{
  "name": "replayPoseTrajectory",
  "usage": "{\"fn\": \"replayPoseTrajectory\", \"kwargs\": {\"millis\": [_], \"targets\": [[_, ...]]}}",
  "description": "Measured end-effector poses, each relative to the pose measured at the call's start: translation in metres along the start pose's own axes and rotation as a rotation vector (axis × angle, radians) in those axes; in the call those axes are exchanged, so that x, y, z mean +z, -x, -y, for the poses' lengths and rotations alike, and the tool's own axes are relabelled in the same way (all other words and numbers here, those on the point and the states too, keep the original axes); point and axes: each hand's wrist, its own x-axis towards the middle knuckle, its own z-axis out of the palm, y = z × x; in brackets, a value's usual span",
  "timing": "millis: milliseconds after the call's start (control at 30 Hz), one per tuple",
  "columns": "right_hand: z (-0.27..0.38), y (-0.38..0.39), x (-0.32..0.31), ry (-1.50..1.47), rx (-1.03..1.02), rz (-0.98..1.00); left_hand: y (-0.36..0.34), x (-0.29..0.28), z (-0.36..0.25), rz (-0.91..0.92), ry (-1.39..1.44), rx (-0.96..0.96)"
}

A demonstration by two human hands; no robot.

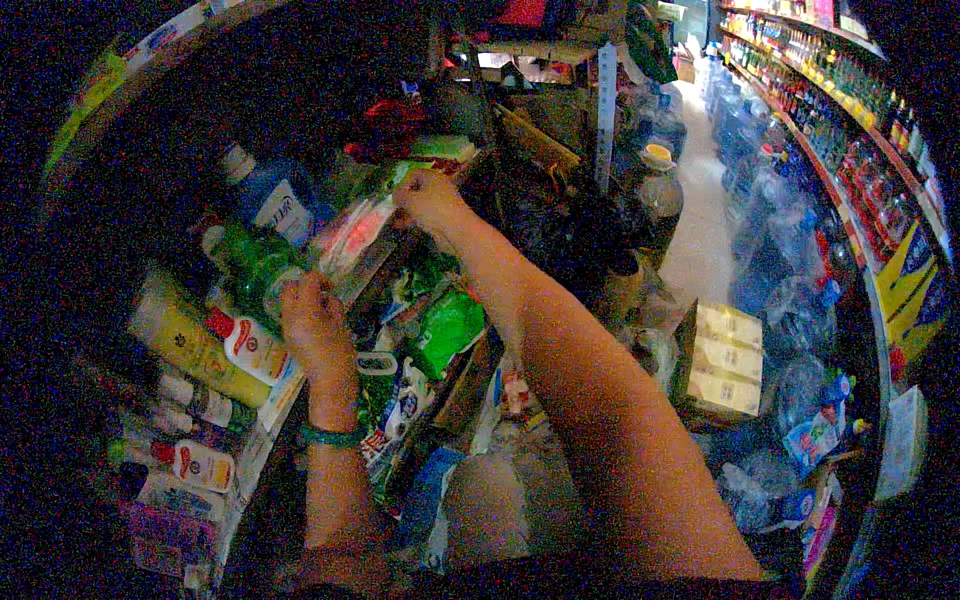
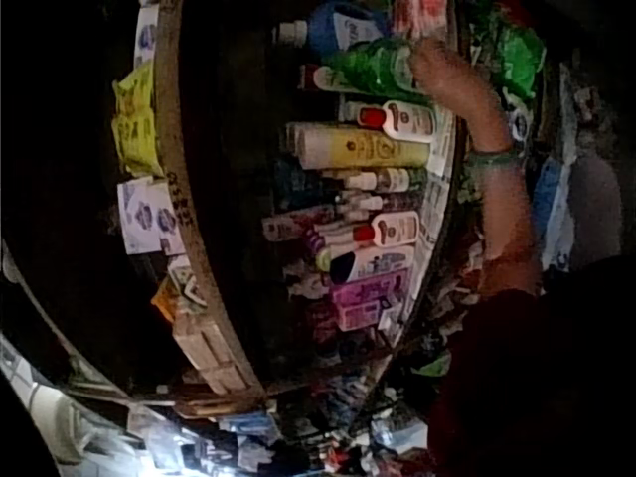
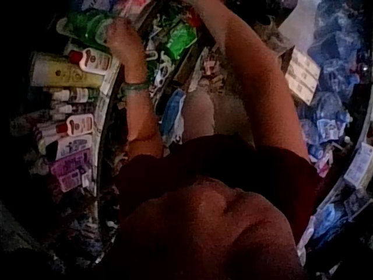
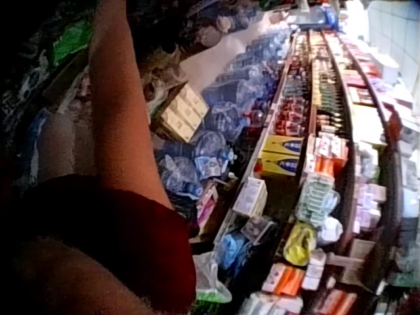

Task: The person sits on the floor in a cluttered storage area and repeatedly picks up small white packets, stamps them with a red hand stamp, and places them into a plastic bag. The person also handles a blue box and other items on the floor.

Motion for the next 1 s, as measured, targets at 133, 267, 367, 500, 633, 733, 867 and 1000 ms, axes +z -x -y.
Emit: {"fn": "replayPoseTrajectory", "kwargs": {"millis": [133,267,367,500,633,733,867,1000], "targets": [[-0.042,0.001,-0.027,0.549,-0.117,-0.012,0.016,0.018,0.005,0.099,-0.104,0.09],[-0.048,0.005,-0.02,0.562,-0.314,-0.052,0.023,0.007,0.002,0.087,-0.163,0.166],[-0.046,0.002,-0.014,0.656,-0.339,-0.103,0.027,0.008,-0.001,0.102,-0.107,0.205],[-0.047,-0.007,-0.014,0.696,-0.29,-0.126,0.03,0.013,-0.005,0.244,-0.156,0.169],[-0.052,-0.006,-0.029,0.809,-0.347,-0.168,0.027,0.013,-0.016,0.316,-0.075,0.088],[-0.028,0.026,0.002,0.962,-0.416,-0.274,0.028,0.0,-0.002,0.298,-0.138,0.032],[-0.027,0.04,-0.007,1.066,-0.357,-0.099,0.031,0.005,-0.003,0.253,-0.195,0.063],[-0.025,0.048,-0.013,1.016,-0.403,-0.19,0.029,0.005,-0.007,0.308,-0.166,0.053]]}}
